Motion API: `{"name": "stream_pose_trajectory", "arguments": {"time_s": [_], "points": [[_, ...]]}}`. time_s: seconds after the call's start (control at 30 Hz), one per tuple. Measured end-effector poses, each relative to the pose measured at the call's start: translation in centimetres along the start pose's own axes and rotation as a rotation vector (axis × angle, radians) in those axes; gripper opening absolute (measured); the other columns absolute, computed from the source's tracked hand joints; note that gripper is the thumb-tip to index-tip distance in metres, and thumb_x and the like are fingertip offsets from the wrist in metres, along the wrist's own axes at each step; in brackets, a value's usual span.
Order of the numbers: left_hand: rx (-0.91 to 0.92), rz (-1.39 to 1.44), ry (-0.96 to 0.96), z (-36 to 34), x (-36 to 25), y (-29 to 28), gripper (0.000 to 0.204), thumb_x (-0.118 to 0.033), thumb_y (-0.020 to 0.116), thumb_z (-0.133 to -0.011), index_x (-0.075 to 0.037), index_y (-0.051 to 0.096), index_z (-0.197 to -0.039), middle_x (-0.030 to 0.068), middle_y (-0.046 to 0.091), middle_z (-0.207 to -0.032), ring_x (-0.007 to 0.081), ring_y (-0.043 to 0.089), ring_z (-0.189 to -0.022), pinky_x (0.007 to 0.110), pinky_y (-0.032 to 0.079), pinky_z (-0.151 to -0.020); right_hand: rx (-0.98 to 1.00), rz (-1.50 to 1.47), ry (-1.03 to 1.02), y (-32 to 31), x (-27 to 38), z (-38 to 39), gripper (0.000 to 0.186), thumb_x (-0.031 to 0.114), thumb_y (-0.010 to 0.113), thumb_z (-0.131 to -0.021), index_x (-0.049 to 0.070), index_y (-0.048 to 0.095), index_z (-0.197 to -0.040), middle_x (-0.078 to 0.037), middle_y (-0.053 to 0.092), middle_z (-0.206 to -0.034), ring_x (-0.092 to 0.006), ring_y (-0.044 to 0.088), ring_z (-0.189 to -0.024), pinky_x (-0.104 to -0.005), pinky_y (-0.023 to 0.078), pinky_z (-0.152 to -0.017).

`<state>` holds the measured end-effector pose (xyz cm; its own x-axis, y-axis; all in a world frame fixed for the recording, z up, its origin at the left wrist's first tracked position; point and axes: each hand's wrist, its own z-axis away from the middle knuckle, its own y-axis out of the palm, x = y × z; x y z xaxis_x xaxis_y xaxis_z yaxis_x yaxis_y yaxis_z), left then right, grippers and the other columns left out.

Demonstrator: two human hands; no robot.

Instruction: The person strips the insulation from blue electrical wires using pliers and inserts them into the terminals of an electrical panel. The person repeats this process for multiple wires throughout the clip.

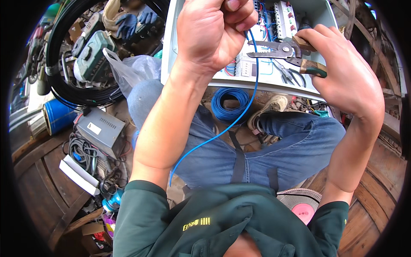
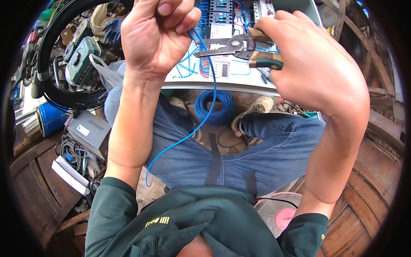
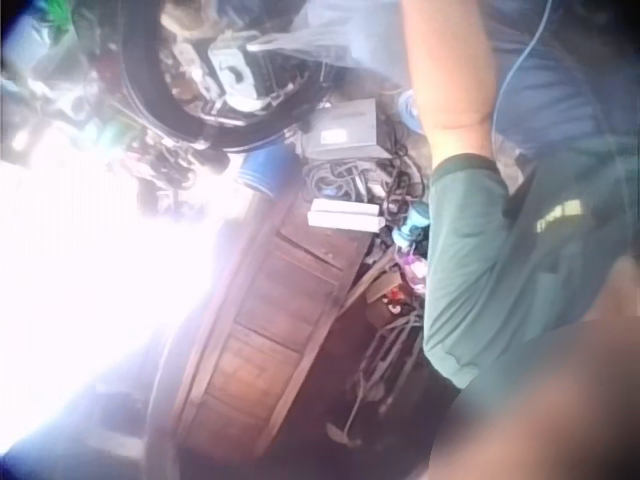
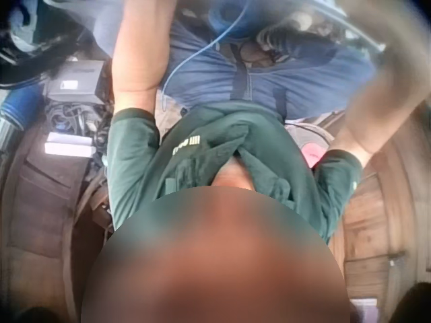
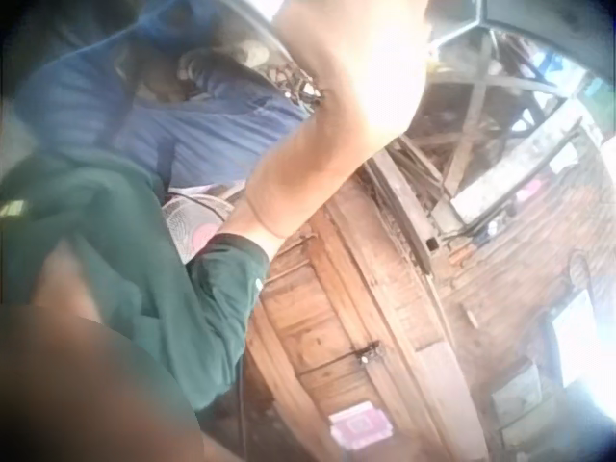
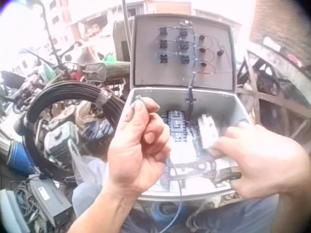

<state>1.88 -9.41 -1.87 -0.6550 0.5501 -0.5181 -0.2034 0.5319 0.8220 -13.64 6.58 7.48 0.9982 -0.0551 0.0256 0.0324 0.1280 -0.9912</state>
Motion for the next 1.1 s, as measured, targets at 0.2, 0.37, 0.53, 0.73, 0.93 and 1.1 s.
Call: {"name": "stream_pose_trajectory", "arguments": {"time_s": [0.2, 0.37, 0.53, 0.73, 0.93, 1.1], "points": [[-0.011, 0.010, 0.019, 0.1, 0.1, 0.1, 0.021, -0.030, 0.049, -0.107, -0.011, 0.057, -0.107, -0.0029, 0.040, -0.067, 0.0086, 0.036, -0.057, 0.024, 0.031, -0.051, -0.039, 0.067, -0.060, -0.6, 2.2, -1.0, 0.054, -0.003, 0.060, -0.068, -0.001, 0.057, -0.121, -0.017, 0.056, -0.107, -0.0376, 0.053, -0.108, -0.0432, 0.044, -0.095], [-0.033, -0.041, 0.026, 0.3, -0.1, 0.4, 0.021, -0.030, 0.050, -0.107, -0.010, 0.056, -0.106, -0.0026, 0.040, -0.068, 0.0085, 0.037, -0.059, 0.024, 0.033, -0.054, -0.013, 0.089, -0.044, -0.8, 2.9, -1.6, 0.051, -0.003, 0.060, -0.068, -0.002, 0.057, -0.120, -0.018, 0.057, -0.106, -0.0376, 0.054, -0.108, -0.0433, 0.045, -0.094], [-0.043, -0.013, 0.013, 0.3, -0.2, 0.7, 0.020, -0.029, 0.050, -0.107, -0.010, 0.056, -0.105, -0.0026, 0.041, -0.069, 0.0083, 0.037, -0.059, 0.024, 0.033, -0.054, 0.008, 0.097, -0.022, -1.0, 3.3, -1.8, 0.050, -0.003, 0.058, -0.068, -0.003, 0.057, -0.118, -0.018, 0.057, -0.105, -0.0378, 0.054, -0.108, -0.0433, 0.045, -0.094], [-0.031, -0.010, 0.031, 0.2, -0.1, 0.6, 0.020, -0.028, 0.050, -0.107, -0.009, 0.056, -0.105, -0.0025, 0.041, -0.069, 0.0081, 0.037, -0.059, 0.024, 0.034, -0.055, 0.004, 0.144, -0.042, -0.8, 3.4, -2.0, 0.051, -0.002, 0.058, -0.068, -0.004, 0.056, -0.119, -0.019, 0.057, -0.104, -0.0381, 0.054, -0.109, -0.0434, 0.045, -0.095], [-0.042, 0.054, 0.002, 0.3, 0.1, 0.3, 0.020, -0.027, 0.050, -0.107, -0.008, 0.057, -0.105, -0.0024, 0.040, -0.069, 0.0081, 0.037, -0.059, 0.023, 0.033, -0.055, -0.004, 0.149, -0.061, -0.4, 2.9, -2.0, 0.050, 0.000, 0.057, -0.069, -0.004, 0.056, -0.120, -0.020, 0.058, -0.107, -0.0383, 0.055, -0.111, -0.0444, 0.045, -0.095], [0.017, -0.021, -0.011, 0.2, -0.2, 0.2, 0.020, -0.027, 0.051, -0.107, -0.008, 0.057, -0.105, -0.0025, 0.041, -0.069, 0.0082, 0.037, -0.060, 0.023, 0.033, -0.056, 0.037, 0.175, -0.066, -0.4, 2.7, -2.7, 0.045, 0.004, 0.060, -0.069, -0.004, 0.059, -0.114, -0.022, 0.063, -0.108, -0.0400, 0.058, -0.110, -0.0463, 0.046, -0.094]]}}
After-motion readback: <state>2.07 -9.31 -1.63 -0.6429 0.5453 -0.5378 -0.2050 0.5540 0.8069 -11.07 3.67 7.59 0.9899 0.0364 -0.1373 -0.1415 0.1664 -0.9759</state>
